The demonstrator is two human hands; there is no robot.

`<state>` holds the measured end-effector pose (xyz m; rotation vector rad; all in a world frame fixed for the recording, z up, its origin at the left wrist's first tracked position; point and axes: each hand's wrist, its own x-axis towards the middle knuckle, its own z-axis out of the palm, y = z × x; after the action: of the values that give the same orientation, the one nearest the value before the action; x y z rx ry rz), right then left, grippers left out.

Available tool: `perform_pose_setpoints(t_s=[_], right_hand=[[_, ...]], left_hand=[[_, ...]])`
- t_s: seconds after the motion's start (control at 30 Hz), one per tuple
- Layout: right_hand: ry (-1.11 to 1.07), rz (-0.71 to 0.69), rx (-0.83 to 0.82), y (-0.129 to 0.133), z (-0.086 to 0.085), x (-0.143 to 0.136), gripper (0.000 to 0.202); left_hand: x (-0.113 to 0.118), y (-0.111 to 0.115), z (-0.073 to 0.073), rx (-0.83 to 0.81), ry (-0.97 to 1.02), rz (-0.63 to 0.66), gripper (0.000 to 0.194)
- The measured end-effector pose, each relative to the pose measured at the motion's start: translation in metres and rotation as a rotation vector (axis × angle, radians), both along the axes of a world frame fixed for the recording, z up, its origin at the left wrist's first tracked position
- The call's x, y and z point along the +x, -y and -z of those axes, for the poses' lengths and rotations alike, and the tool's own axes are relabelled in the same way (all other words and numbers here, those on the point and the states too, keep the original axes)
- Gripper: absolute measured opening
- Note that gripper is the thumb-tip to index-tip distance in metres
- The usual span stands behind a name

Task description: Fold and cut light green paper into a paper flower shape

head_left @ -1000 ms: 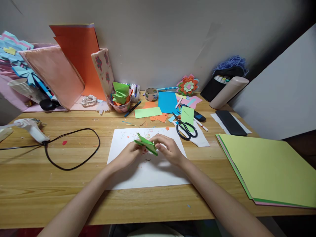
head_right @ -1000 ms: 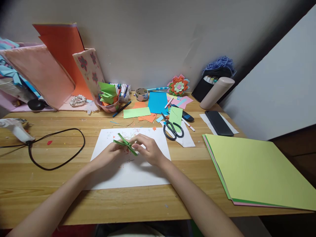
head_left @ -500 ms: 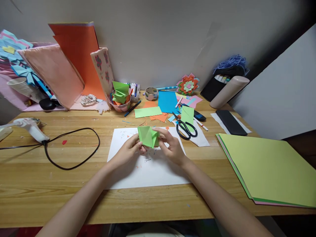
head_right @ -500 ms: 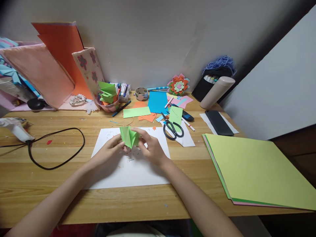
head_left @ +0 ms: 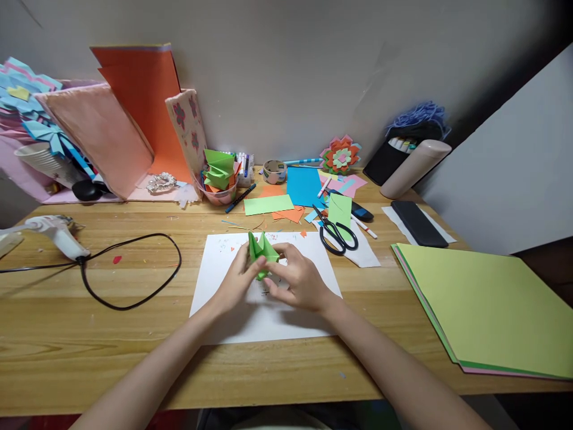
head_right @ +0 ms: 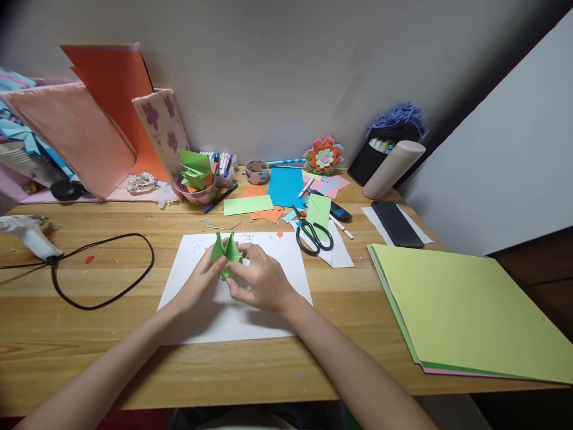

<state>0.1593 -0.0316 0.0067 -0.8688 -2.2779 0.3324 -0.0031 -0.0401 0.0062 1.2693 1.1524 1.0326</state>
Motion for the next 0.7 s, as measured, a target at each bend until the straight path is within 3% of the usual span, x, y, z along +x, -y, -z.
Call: perform_pose_setpoints(t_s=[0.2, 0.33, 0.5, 0.7], right_hand=[[-0.296, 0.179, -0.23, -0.001, -0.001, 0.005, 0.023], [-0.364, 0.267, -0.376, -0.006, -0.001, 0.004, 0.017], [-0.596, 0.244, -0.675, -0.012, 0.005, 0.003, 0.034], [-0.737, 0.283, -0.702, -0.018, 0.007, 0.007, 0.027]], left_hand=[[-0.007, -0.001, -0.002, 0.002, -0.045, -0.034, 0.038], [-0.008, 0.0, -0.005, 0.035, -0.114, -0.054, 0.037], [-0.007, 0.0, -0.007, 0.052, -0.096, -0.111, 0.038], [-0.011, -0.003, -0.007, -0.036, -0.17, -0.163, 0.045]])
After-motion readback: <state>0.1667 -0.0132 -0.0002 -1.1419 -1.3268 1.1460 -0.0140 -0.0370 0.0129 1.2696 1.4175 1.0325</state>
